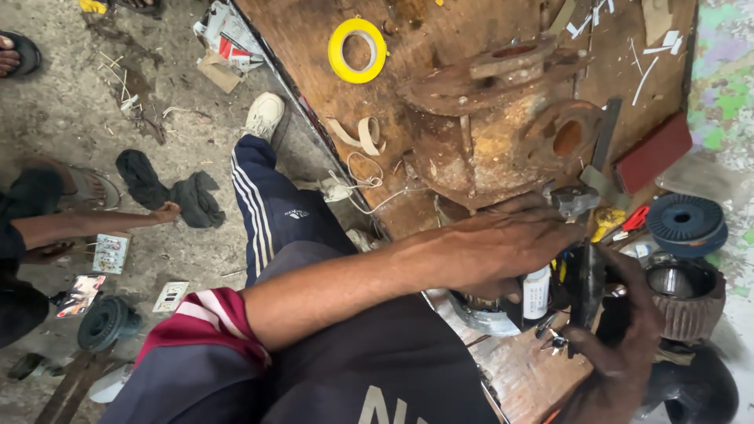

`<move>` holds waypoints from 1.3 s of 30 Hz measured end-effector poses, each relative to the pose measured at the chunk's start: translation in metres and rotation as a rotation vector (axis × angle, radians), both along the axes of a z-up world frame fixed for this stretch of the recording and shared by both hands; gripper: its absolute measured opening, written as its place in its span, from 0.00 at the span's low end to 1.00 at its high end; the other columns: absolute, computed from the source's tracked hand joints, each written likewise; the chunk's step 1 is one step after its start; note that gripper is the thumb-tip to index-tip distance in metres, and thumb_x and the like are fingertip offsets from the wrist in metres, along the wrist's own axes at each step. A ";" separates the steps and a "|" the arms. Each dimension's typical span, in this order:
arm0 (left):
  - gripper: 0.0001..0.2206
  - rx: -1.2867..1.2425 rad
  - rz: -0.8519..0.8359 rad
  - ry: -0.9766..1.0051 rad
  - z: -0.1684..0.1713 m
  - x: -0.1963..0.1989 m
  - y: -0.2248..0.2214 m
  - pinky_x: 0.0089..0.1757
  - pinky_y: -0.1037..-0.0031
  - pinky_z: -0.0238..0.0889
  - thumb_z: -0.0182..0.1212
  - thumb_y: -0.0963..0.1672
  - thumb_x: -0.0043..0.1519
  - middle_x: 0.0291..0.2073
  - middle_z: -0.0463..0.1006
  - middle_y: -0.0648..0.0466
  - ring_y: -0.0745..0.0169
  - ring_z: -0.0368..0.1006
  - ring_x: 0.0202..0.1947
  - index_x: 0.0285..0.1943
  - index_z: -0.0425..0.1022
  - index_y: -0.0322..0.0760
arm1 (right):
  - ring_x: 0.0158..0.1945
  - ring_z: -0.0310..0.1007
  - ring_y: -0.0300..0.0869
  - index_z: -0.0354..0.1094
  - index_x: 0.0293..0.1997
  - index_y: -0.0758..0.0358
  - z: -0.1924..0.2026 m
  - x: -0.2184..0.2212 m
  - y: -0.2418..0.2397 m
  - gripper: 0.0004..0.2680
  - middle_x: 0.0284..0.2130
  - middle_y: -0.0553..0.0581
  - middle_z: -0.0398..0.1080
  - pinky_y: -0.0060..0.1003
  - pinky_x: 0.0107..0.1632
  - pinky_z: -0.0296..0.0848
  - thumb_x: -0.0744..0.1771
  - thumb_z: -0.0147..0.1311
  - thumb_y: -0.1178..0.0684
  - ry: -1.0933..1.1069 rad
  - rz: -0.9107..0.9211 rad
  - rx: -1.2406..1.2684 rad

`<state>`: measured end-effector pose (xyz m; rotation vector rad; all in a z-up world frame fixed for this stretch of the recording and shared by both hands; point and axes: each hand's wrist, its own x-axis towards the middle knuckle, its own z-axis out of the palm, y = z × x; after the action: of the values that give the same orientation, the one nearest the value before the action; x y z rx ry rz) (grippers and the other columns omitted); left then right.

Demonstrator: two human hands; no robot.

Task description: The person wraps a blue wire around a black motor housing and presses the housing onto a rusty mounting bracket on the workbench, holding it in place. They then pick up a long screwdriver and work on the motor assembly while other people handle parts nearby.

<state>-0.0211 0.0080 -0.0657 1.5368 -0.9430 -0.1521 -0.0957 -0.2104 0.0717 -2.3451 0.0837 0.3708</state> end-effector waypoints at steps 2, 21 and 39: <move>0.50 0.021 -0.016 0.003 0.003 0.002 0.000 0.71 0.58 0.43 0.75 0.43 0.40 0.65 0.67 0.36 0.44 0.60 0.71 0.74 0.50 0.25 | 0.59 0.66 0.40 0.61 0.68 0.73 -0.001 0.000 0.002 0.34 0.56 0.55 0.67 0.32 0.64 0.65 0.59 0.71 0.43 -0.006 0.009 -0.010; 0.44 0.020 -0.126 0.040 0.006 0.013 0.006 0.73 0.54 0.42 0.71 0.42 0.44 0.69 0.65 0.41 0.48 0.58 0.75 0.74 0.55 0.28 | 0.58 0.69 0.62 0.63 0.63 0.67 0.002 0.005 0.070 0.39 0.54 0.68 0.66 0.52 0.58 0.72 0.50 0.76 0.39 -0.211 0.097 -0.668; 0.33 0.186 0.156 0.017 0.043 -0.002 -0.017 0.66 0.52 0.51 0.64 0.53 0.59 0.57 0.73 0.45 0.47 0.69 0.60 0.71 0.66 0.34 | 0.56 0.69 0.60 0.64 0.63 0.67 0.003 0.006 0.056 0.37 0.56 0.66 0.67 0.52 0.56 0.72 0.52 0.71 0.38 -0.242 0.056 -0.540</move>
<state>-0.0234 -0.0088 -0.0231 1.7713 -0.8092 -0.1440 -0.0900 -0.1545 0.0752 -2.9128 0.0005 0.0903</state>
